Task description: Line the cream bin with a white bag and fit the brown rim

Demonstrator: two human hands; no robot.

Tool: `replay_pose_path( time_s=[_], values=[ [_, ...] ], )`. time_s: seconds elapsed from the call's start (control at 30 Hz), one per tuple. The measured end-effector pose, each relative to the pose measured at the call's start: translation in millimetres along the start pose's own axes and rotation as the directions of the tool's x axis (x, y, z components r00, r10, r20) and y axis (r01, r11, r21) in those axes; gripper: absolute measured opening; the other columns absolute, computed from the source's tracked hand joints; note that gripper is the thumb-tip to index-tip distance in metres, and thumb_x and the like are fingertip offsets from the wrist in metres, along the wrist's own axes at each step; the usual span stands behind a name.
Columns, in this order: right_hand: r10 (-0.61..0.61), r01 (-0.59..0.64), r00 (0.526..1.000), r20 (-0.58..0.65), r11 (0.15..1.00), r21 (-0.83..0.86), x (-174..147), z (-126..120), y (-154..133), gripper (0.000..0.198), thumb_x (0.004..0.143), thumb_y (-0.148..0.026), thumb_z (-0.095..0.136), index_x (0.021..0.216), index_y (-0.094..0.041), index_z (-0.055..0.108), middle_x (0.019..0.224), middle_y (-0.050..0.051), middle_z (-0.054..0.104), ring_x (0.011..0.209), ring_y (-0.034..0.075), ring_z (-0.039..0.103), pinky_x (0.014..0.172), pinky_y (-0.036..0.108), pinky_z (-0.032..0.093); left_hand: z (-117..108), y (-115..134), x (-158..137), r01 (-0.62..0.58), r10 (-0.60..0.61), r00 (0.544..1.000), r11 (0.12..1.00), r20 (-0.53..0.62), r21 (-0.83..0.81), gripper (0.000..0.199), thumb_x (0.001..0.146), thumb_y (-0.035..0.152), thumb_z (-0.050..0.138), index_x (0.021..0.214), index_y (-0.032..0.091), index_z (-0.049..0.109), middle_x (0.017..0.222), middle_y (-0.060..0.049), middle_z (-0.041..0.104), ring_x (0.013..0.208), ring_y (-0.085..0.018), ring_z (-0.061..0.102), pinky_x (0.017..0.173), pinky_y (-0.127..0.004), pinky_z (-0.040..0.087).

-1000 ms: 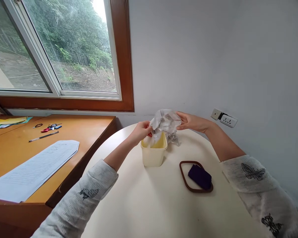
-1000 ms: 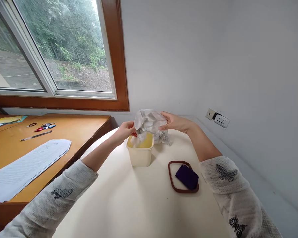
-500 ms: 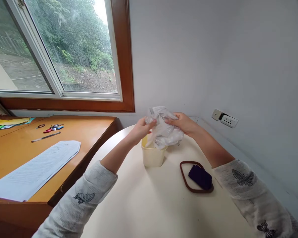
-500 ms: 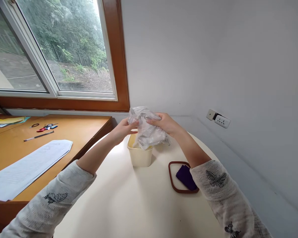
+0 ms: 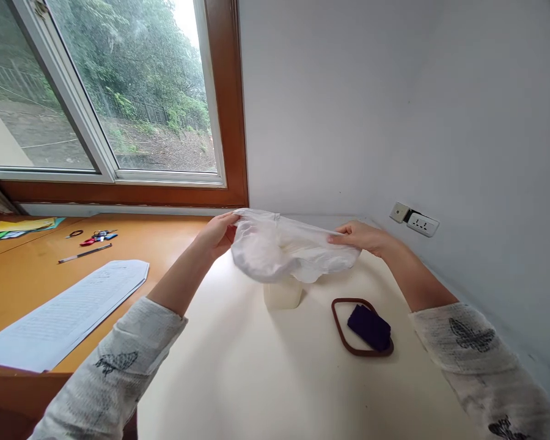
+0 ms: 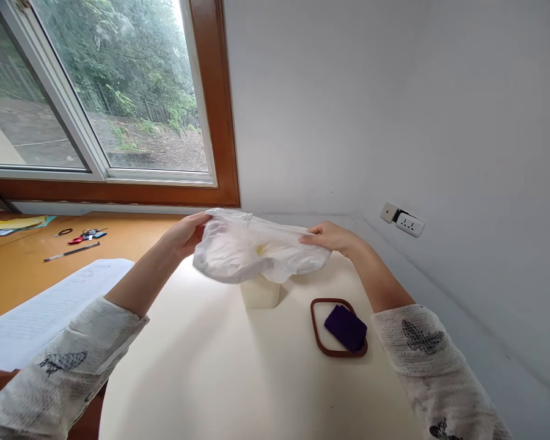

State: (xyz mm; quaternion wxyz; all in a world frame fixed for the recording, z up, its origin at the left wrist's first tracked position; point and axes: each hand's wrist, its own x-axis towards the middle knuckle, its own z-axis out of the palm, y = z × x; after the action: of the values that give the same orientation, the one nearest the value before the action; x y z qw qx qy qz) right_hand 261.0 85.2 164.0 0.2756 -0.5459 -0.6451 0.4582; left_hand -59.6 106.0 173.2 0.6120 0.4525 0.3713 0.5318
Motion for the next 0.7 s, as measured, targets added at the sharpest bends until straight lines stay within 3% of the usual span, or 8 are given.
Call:
replay_pose_path(
  time_s=[0.07,0.13,0.23,0.3,0.43,0.53,0.7],
  values=[
    [-0.014,0.015,0.999,-0.029,1.0,0.02,-2,-1,5,0.024,0.063,-0.041,0.07,0.07,-0.017,0.068,0.069,0.002,0.067,0.061,0.015,0.058,0.056,0.025,0.042,-6,-1,-2,0.088,-0.088,0.996,0.996,-0.003,-0.012,0.005,0.071,0.013,0.054,0.071,0.013,0.06,0.059,-0.001,0.06,0.053,-0.01,0.055,0.053,-0.021,0.046],
    [-0.058,0.062,0.998,-0.025,0.982,0.18,-3,0,11,0.025,0.067,-0.04,0.067,0.075,-0.017,0.067,0.075,0.004,0.068,0.068,0.016,0.06,0.063,0.026,0.045,-11,-3,-6,0.153,-0.153,0.988,0.988,0.034,0.007,0.005,0.071,0.016,0.056,0.072,0.014,0.061,0.059,-0.002,0.06,0.053,-0.011,0.055,0.05,-0.022,0.046],
    [-0.113,0.12,0.993,-0.044,0.882,0.456,-5,5,25,0.023,0.07,-0.036,0.064,0.081,-0.017,0.066,0.084,0.006,0.068,0.079,0.019,0.062,0.074,0.03,0.046,-18,-8,-15,0.2,-0.203,0.975,0.979,0.091,0.045,0.012,0.069,0.023,0.061,0.077,0.013,0.063,0.062,-0.003,0.061,0.054,-0.013,0.056,0.049,-0.024,0.047],
    [-0.091,0.137,0.99,-0.112,0.834,0.534,-7,9,36,0.021,0.07,-0.036,0.061,0.08,-0.018,0.065,0.083,0.005,0.068,0.08,0.019,0.062,0.074,0.03,0.047,-21,-10,-23,0.198,-0.208,0.967,0.977,0.147,0.079,0.016,0.068,0.024,0.065,0.08,0.013,0.064,0.066,-0.005,0.062,0.056,-0.013,0.057,0.05,-0.023,0.047],
    [-0.034,0.116,0.984,-0.177,0.872,0.477,-12,17,53,0.026,0.072,-0.041,0.057,0.084,-0.019,0.064,0.08,0.005,0.068,0.08,0.02,0.063,0.07,0.029,0.047,-27,-12,-40,0.224,-0.267,0.912,0.96,0.312,0.167,0.018,0.068,0.024,0.067,0.084,0.016,0.065,0.072,-0.006,0.064,0.058,-0.013,0.058,0.051,-0.021,0.047],
    [-0.034,0.099,0.986,-0.162,0.906,0.412,-12,22,57,0.031,0.071,-0.045,0.057,0.087,-0.019,0.063,0.08,0.005,0.068,0.079,0.021,0.063,0.068,0.028,0.047,-30,-12,-45,0.25,-0.323,0.881,0.938,0.347,0.238,0.019,0.068,0.025,0.067,0.086,0.017,0.065,0.078,-0.007,0.065,0.063,-0.015,0.06,0.055,-0.022,0.048],
    [0.012,0.068,0.984,-0.179,0.897,0.436,6,30,63,0.031,0.069,-0.046,0.059,0.083,-0.018,0.062,0.074,0.005,0.067,0.067,0.018,0.062,0.061,0.027,0.046,-33,-20,-25,0.214,-0.276,0.938,0.938,0.21,0.274,0.028,0.07,0.036,0.066,0.09,0.016,0.064,0.079,-0.006,0.066,0.065,-0.015,0.061,0.056,-0.023,0.049]
  ],
)
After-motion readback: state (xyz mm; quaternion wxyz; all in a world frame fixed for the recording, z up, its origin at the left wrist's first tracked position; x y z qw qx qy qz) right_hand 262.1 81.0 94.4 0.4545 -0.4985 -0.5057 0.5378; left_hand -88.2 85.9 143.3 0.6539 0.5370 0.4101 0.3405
